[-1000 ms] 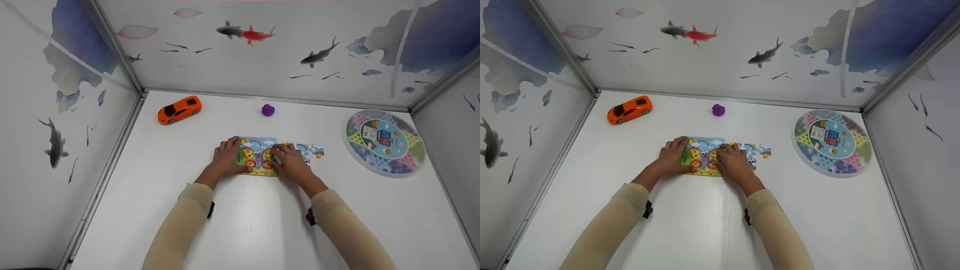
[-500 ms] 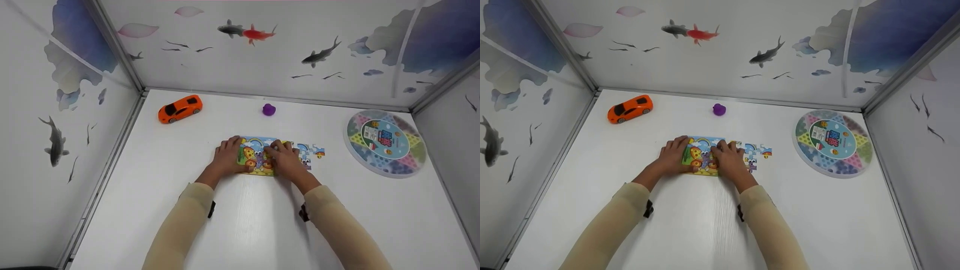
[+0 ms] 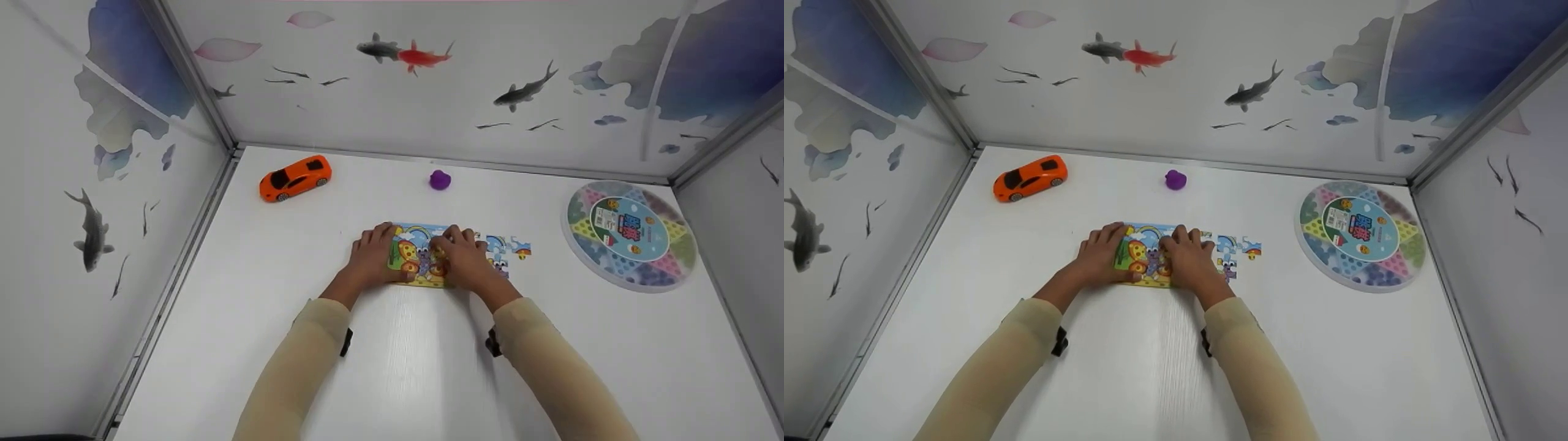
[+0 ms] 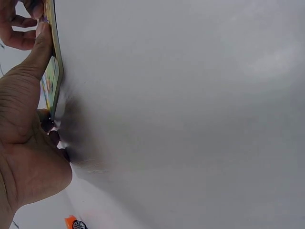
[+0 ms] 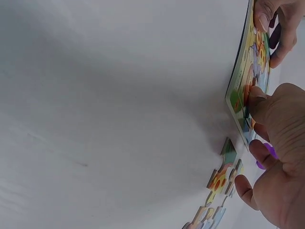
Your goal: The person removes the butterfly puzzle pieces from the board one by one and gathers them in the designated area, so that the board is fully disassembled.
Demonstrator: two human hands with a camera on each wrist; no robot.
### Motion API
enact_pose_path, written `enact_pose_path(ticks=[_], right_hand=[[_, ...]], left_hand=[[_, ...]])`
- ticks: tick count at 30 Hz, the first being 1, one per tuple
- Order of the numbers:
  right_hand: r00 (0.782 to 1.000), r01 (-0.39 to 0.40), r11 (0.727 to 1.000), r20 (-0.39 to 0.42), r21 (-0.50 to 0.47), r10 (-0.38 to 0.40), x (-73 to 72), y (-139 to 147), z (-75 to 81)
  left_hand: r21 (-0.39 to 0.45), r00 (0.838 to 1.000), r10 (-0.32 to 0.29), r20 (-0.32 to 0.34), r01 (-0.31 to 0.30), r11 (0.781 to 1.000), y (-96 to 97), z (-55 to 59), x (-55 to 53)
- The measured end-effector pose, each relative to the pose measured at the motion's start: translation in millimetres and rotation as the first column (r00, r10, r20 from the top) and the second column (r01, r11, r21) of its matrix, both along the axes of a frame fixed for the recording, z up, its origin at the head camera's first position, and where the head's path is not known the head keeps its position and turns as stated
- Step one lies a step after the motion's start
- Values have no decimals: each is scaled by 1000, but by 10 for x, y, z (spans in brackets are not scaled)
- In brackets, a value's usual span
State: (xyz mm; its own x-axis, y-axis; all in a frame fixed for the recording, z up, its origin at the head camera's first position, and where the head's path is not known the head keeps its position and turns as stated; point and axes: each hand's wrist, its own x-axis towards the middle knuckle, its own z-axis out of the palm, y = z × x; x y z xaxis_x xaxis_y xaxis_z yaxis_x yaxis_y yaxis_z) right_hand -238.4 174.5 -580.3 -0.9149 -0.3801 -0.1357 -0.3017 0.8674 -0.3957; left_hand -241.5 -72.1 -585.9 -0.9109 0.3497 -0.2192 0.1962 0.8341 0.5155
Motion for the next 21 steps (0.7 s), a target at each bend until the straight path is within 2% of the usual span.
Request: enact_pose_path(ticks=[11, 16, 21], right_hand=[[1000, -7, 1000, -16, 26, 7, -13, 5, -21], [997, -57, 996, -53, 69, 61, -3, 18, -37], [991, -119, 988, -56, 94, 124, 9, 37, -19]], left_hand=[[-9, 1000, 8, 5, -8, 1000, 13, -36, -8], [-12, 1000, 7, 3, -7, 1000, 5, -50, -23], [-10, 1000, 6, -3, -6, 1000, 1, -55, -28]])
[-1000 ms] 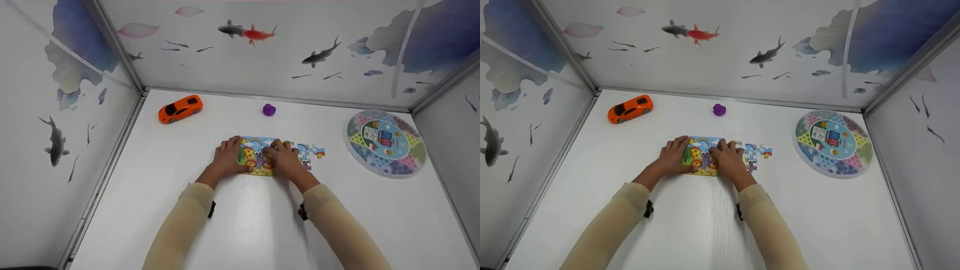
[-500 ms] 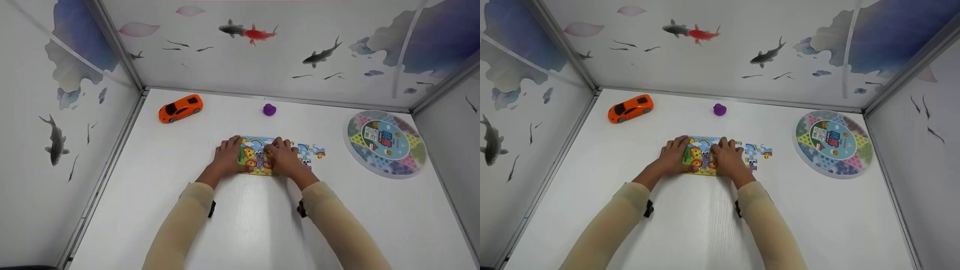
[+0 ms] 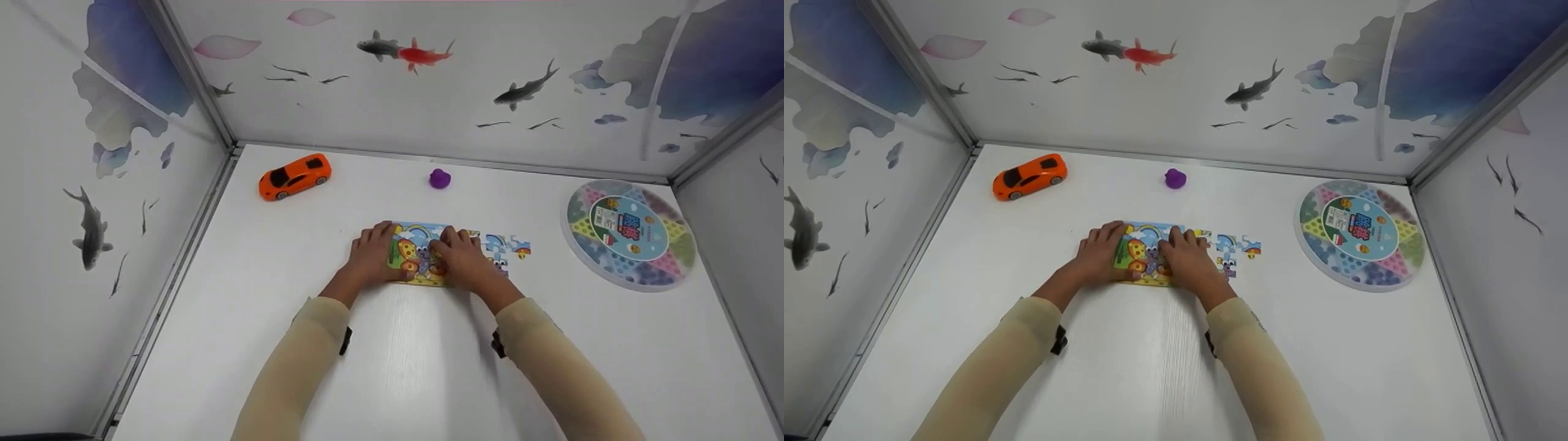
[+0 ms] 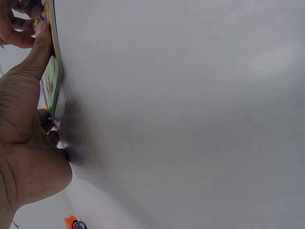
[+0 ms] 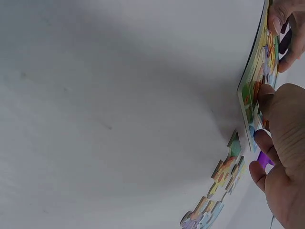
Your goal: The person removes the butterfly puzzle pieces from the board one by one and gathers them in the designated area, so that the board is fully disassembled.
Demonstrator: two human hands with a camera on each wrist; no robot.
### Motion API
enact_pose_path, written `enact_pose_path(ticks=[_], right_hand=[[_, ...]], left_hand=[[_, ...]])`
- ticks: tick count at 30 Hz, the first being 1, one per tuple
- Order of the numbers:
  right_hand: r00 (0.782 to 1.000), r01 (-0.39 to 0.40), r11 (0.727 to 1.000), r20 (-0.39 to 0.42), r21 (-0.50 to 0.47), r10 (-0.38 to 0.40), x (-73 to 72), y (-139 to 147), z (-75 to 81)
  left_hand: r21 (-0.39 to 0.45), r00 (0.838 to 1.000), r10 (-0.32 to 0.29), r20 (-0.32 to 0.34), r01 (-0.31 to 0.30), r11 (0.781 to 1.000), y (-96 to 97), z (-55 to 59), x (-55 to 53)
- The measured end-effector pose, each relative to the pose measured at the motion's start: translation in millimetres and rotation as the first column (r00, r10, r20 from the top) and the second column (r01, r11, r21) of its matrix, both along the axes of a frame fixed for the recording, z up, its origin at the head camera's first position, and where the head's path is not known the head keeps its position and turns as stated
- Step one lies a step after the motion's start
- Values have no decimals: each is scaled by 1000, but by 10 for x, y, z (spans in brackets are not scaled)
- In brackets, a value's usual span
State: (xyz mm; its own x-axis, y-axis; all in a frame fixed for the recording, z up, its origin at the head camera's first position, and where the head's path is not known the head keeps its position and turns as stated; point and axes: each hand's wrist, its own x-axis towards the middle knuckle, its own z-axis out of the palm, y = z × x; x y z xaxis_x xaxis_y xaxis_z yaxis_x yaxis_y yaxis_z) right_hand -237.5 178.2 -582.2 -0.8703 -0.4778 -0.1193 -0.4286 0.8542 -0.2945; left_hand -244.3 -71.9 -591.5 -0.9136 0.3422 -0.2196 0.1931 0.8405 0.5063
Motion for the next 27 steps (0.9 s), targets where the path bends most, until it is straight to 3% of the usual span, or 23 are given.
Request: enact_pose_path(ticks=[6, 14, 19, 27], right_hand=[[997, -59, 998, -52, -13, 58, 39, 68, -16], [990, -65, 997, -129, -43, 59, 51, 237, -15], [986, -41, 998, -162, -37, 35, 86, 454, 8], [988, 50, 998, -147, -49, -57, 194, 856, 40]], left_hand=[[6, 1000, -5, 2, 5, 1000, -7, -16, 2], [4, 1000, -5, 8, 5, 1000, -13, -48, -14], [14, 1000, -2, 13, 1, 1000, -10, -52, -18], [21, 1000, 1, 14, -1, 1000, -7, -22, -1]])
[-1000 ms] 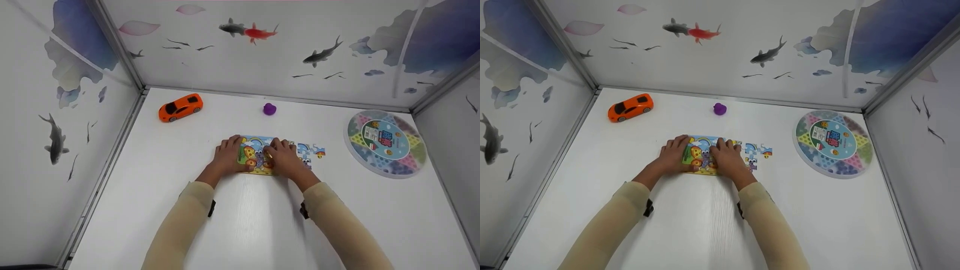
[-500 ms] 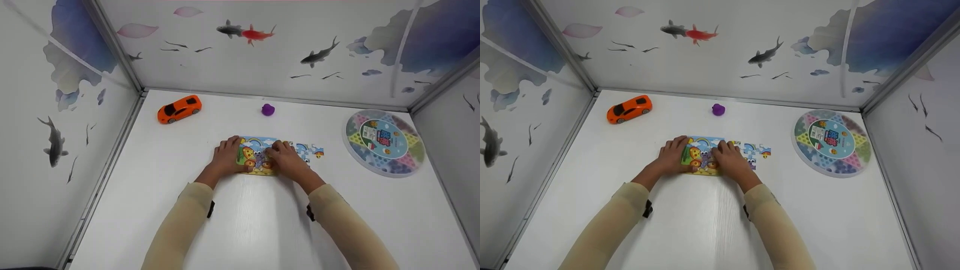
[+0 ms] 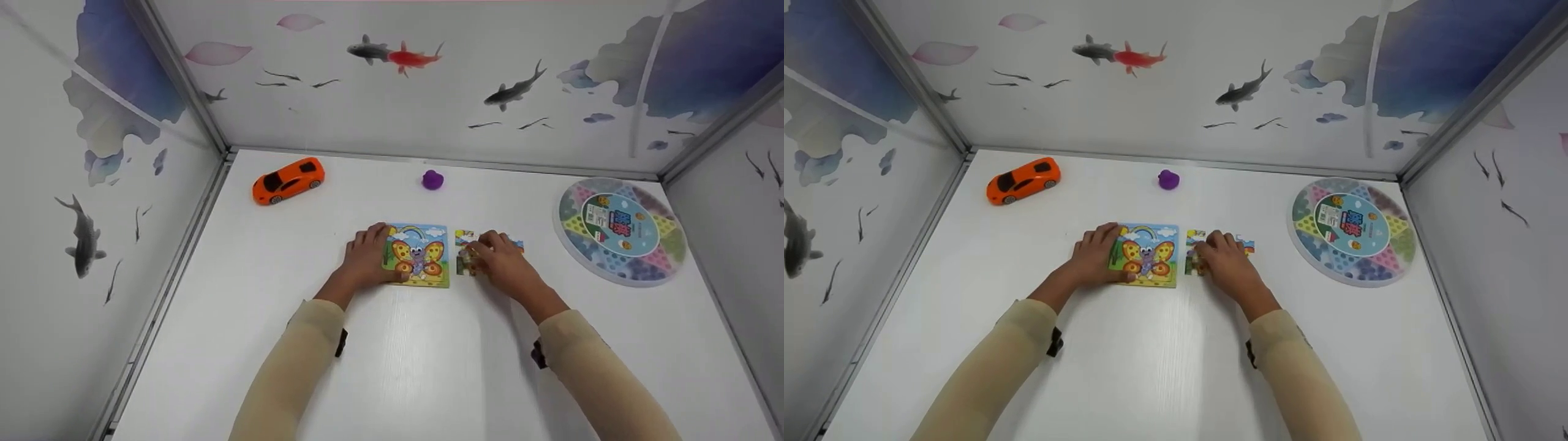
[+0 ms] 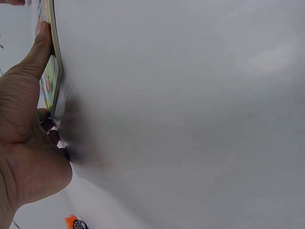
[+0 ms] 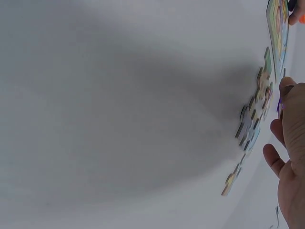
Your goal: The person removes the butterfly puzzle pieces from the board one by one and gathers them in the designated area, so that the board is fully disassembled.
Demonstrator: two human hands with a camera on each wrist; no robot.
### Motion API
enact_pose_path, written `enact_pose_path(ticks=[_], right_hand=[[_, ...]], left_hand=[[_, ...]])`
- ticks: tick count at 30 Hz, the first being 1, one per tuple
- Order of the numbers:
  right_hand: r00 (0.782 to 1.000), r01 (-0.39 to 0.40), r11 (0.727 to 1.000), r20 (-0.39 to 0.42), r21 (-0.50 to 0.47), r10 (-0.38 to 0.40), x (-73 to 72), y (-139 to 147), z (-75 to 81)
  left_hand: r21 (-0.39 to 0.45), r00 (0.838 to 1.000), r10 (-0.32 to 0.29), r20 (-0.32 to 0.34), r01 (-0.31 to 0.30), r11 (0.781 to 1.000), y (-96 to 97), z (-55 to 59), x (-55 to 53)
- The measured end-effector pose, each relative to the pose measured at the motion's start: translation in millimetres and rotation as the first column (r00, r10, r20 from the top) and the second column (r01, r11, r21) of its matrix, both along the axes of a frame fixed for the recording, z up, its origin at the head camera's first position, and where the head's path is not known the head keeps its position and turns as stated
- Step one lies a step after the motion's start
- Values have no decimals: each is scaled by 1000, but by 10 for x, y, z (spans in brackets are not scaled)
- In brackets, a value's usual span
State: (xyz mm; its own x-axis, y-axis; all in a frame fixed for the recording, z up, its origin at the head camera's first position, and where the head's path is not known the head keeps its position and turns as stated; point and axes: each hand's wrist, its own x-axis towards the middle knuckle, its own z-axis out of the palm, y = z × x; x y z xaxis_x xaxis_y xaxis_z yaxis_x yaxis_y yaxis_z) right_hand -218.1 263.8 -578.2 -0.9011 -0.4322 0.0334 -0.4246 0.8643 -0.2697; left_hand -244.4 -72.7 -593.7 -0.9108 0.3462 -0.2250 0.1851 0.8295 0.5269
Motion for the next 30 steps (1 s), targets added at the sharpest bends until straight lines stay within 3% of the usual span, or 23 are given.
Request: enact_pose_path(ticks=[18, 23, 30], right_hand=[[998, 48, 989, -30, -139, -52, 261, 864, -200], [998, 57, 986, 6, -156, -56, 291, 912, -214], [993, 101, 990, 65, -99, -95, 302, 843, -180]], left_hand=[[-8, 1000, 10, 5, -10, 1000, -4, 4, 11], [-32, 1000, 11, 3, -11, 999, 1, -9, -5], [-25, 1000, 6, -4, -7, 1000, 18, -11, -7]])
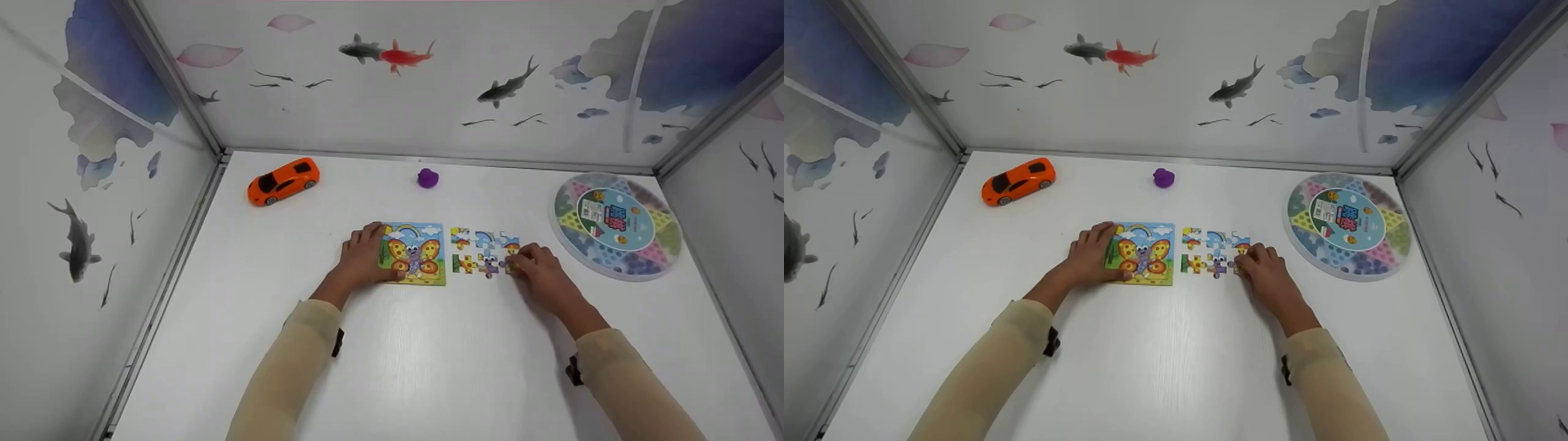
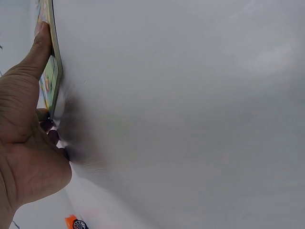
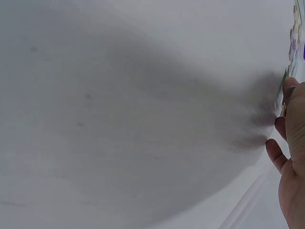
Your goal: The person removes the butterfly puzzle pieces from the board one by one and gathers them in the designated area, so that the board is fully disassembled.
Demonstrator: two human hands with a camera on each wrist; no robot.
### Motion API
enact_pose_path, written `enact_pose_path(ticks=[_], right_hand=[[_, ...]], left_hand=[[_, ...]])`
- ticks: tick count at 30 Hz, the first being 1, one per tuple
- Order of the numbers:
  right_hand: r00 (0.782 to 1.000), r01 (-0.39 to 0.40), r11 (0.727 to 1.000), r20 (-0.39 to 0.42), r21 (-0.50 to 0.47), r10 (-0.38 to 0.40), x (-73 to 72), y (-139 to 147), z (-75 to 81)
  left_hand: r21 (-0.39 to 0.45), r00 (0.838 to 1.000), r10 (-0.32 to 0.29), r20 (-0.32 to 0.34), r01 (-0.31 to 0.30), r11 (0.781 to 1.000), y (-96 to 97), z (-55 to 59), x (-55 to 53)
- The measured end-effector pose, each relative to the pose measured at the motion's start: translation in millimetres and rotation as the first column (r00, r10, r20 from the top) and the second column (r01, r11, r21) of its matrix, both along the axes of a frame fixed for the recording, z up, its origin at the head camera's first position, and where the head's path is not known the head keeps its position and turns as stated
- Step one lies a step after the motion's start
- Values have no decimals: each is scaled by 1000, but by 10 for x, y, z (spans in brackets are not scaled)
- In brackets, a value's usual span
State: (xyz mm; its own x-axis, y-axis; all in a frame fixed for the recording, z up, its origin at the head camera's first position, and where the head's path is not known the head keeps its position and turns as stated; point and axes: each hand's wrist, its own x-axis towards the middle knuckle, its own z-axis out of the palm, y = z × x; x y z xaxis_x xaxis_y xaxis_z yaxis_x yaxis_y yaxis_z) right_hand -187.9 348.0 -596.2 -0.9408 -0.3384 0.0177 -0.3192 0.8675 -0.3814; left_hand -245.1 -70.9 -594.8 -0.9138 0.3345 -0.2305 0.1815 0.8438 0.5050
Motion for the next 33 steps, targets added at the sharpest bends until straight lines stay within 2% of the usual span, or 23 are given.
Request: enact_pose_path(ticks=[6, 16, 19, 23, 26, 33], right_hand=[[1000, 0, 999, -6, 40, 1, 5, -3, -20], [1000, 12, 1000, -7, 17, -12, -5, -29, 16], [999, 11, 1000, -41, 1, -11, -8, -96, 44], [994, -22, 1000, -110, -17, 20, -32, -272, 75], [992, -42, 999, -123, -20, 39, -63, -468, 93], [993, -94, 995, -68, 19, 95, -170, -1034, 167]], left_hand=[[21, 1000, 1, -6, 0, 1000, -6, 9, 19], [37, 1000, -21, 1, 21, 999, -23, 21, 19], [24, 1000, -27, 11, 26, 999, -19, 32, 18], [4, 1000, -27, 14, 27, 1000, -12, 47, 23], [9, 999, -28, 19, 28, 1000, -6, 69, 32], [9, 999, -31, 21, 31, 999, -6, 89, 41]])
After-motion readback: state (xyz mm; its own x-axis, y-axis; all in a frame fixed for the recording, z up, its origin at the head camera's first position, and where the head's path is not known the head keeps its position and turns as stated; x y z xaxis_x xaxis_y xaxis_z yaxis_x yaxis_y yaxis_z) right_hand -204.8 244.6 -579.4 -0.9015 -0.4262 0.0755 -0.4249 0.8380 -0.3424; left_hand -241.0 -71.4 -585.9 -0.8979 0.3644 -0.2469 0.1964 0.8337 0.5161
